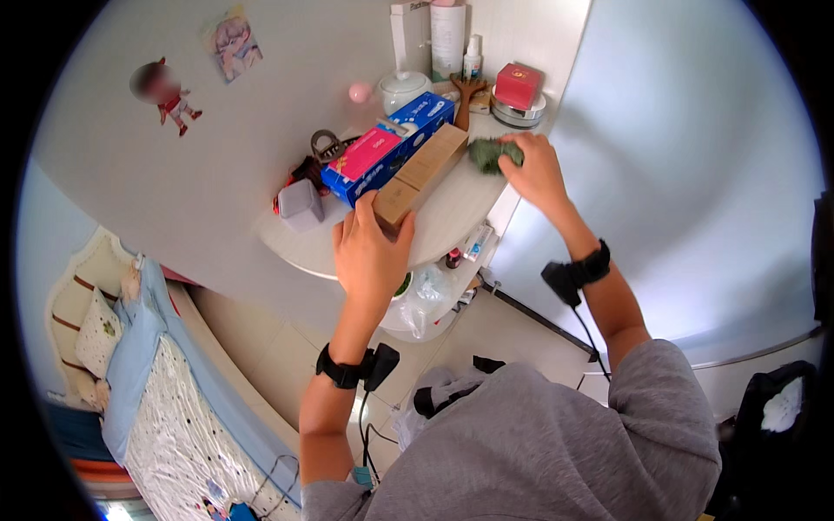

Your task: The person wipes a red box, a brown box, and a white storage case with a green cloth before cleaning the surface of a sliding closet door by hand with the same cloth.

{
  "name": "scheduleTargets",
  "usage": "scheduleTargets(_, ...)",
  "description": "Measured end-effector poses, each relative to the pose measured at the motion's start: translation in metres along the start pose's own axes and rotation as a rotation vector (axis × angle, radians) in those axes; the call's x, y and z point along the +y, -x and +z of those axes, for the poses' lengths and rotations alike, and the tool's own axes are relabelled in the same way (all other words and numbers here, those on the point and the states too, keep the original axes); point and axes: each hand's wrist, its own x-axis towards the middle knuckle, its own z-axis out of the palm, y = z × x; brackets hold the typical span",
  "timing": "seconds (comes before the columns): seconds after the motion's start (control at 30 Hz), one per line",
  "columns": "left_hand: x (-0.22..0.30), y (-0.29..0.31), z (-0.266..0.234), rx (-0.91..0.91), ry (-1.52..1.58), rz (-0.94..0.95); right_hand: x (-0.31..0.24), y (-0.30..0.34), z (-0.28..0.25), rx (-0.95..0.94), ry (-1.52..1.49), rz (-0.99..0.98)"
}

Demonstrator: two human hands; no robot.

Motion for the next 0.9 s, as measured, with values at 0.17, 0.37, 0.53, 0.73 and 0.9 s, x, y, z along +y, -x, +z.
scheduleTargets(0.17, 0.001, 0.001, -0.001, 0.023, -0.039, -0.006, -0.043, 0.044, -0.011, -0.003, -0.119, -0.183)
scheduleTargets(0.37, 0.002, 0.001, 0.005, 0.038, -0.047, 0.025, -0.055, 0.063, -0.020, -0.085, -0.249, -0.267)
scheduleTargets(0.53, 0.002, 0.001, 0.007, 0.052, -0.109, -0.027, -0.020, 0.035, -0.015, -0.072, -0.275, -0.107)
scheduleTargets(0.73, 0.013, 0.001, 0.009, 0.114, 0.018, -0.187, 0.001, 0.017, -0.009, -0.042, -0.229, -0.178)
scheduleTargets(0.9, 0.011, 0.001, -0.002, 0.281, -0.002, -0.030, 0.022, 0.004, -0.013, -0.147, -0.357, -0.331)
